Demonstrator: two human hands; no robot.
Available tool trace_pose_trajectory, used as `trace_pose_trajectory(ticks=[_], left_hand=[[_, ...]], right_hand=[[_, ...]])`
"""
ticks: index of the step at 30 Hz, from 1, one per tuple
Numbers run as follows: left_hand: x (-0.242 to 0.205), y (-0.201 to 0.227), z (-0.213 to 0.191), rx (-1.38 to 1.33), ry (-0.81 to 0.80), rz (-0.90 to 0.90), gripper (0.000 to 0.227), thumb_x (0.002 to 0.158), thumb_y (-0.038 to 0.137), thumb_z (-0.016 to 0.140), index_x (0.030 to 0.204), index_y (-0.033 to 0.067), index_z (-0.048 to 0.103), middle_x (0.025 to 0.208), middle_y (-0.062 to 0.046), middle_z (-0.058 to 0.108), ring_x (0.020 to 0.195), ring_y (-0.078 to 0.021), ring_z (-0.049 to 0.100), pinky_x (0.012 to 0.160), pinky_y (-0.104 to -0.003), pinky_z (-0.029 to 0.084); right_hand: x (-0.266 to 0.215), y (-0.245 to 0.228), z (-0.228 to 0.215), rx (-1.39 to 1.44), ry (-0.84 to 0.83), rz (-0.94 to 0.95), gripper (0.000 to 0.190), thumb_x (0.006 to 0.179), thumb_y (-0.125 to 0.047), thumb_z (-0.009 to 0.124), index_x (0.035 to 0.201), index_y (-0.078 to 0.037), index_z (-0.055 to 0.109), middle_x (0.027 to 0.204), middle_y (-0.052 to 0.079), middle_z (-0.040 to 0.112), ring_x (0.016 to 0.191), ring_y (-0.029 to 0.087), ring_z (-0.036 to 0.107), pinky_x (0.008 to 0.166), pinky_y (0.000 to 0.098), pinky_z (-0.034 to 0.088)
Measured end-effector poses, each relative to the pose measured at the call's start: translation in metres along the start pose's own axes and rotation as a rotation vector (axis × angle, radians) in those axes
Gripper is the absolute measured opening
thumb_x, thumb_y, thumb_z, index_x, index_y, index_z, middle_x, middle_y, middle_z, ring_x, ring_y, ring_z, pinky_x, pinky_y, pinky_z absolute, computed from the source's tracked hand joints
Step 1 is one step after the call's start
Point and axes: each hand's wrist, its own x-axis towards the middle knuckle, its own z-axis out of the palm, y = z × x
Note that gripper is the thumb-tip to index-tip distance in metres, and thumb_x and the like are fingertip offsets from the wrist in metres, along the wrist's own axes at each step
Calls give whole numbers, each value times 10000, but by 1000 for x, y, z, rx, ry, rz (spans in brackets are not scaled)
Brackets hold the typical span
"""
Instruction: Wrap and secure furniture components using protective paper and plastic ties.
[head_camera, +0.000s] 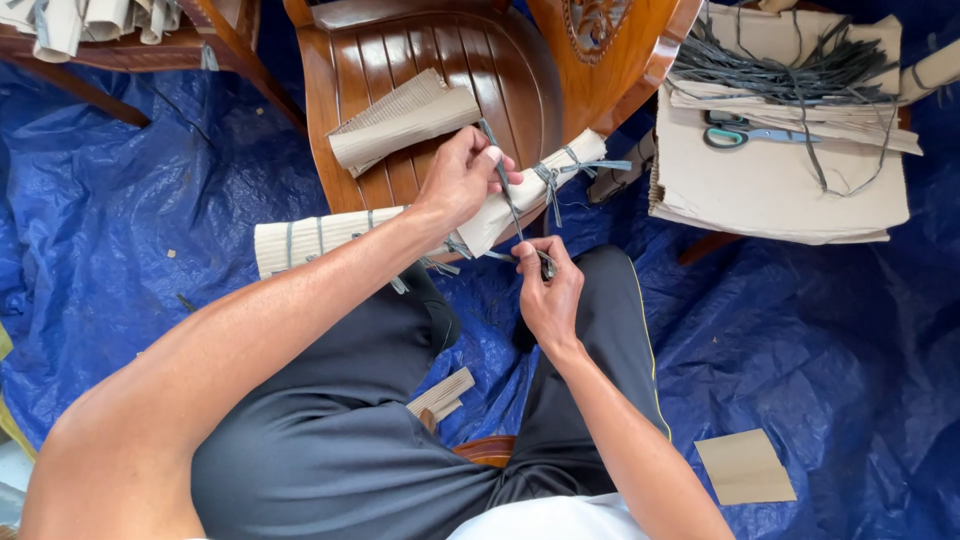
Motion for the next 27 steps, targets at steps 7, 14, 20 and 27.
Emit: trace_pose_trajectory(ticks=[7, 14, 20, 27], left_hand=[[21, 9, 12, 78, 115, -105, 83, 1029, 85, 436, 991, 46, 498, 919, -89, 677, 728, -138, 729, 679, -308, 606], [-12, 28, -16, 359, -303, 349, 67, 1031, 53, 470, 1006, 4, 508, 964, -108, 697, 777, -164, 729, 681, -331, 599], [-40, 50, -6, 710, -459, 408, 131, 1003, 155, 610, 977, 37, 561, 821, -156, 685, 752, -302, 661, 667, -451, 478], [-33, 30, -15, 455, -394, 448, 129, 990, 130, 612, 984, 18, 548, 852, -129, 706, 792, -264, 693, 697, -424, 506]], right_hand=[[-2, 10, -14, -92, 9, 36, 213, 1045, -188, 642, 924, -18, 682, 721, 30, 637, 648, 81, 553, 565, 262, 432], [2, -1, -25, 127, 16, 63, 182, 1033, -175, 638, 927, -28, 658, 872, -5, 699, 669, 31, 537, 550, 210, 414], [24, -20, -20, 284, 27, -91, 145, 1073, -150, 624, 1000, -26, 634, 933, 11, 699, 712, 29, 538, 627, 190, 445], [31, -12, 5, 212, 20, -99, 93, 1022, -82, 632, 1083, -16, 656, 910, 12, 607, 709, 38, 535, 610, 202, 447]])
